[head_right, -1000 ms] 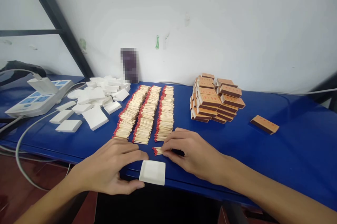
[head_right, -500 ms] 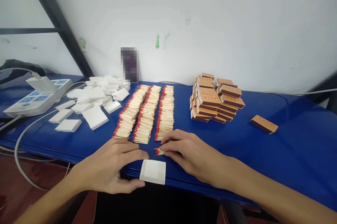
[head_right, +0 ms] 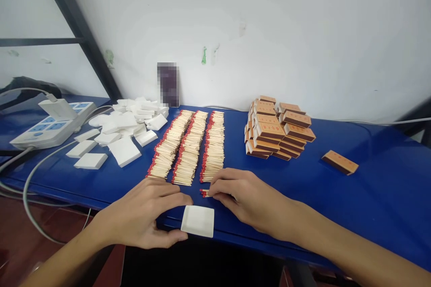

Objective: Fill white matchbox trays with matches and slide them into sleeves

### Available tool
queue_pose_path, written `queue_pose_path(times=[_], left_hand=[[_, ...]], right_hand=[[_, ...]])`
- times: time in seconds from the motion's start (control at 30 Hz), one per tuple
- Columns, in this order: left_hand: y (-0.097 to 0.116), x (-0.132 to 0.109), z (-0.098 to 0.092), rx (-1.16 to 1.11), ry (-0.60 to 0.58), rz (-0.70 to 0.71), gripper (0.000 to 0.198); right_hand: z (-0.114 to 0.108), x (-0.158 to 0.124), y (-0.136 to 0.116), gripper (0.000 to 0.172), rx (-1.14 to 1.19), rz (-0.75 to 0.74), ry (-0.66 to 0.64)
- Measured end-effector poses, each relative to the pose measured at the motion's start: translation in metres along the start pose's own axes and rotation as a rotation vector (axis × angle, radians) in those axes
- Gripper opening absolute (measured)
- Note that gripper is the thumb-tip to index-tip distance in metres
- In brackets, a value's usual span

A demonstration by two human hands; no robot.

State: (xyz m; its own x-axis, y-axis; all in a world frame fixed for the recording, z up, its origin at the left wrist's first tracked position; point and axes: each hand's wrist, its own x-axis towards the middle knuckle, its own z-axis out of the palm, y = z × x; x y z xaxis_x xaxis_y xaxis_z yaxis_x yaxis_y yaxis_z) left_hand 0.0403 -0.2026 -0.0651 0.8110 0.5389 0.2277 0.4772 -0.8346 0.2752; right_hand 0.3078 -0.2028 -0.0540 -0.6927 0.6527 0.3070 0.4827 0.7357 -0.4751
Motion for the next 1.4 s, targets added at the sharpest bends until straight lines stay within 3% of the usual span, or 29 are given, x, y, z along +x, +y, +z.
queue_pose_path(times=[0.2, 0.47, 0.77, 1.4], left_hand=[[0.002, -0.001, -0.001, -0.005, 0.004, 0.003, 0.035], [0.003, 0.001, -0.002, -0.009, -0.015, -0.011, 0.033], [0.004, 0.001, -0.003, -0.015, -0.023, -0.025, 0.031], [0.002, 0.001, -0.002, -0.006, -0.028, -0.010, 0.033]], right_hand=[[-0.002, 0.007, -0.004, 0.019, 0.008, 0.058, -0.008], [0.004, 0.005, -0.002, 0.021, -0.039, -0.012, 0.046], [0.003, 0.008, -0.005, 0.020, 0.000, 0.037, 0.085], [0.013, 0.003, 0.004, 0.028, -0.008, -0.093, 0.193]])
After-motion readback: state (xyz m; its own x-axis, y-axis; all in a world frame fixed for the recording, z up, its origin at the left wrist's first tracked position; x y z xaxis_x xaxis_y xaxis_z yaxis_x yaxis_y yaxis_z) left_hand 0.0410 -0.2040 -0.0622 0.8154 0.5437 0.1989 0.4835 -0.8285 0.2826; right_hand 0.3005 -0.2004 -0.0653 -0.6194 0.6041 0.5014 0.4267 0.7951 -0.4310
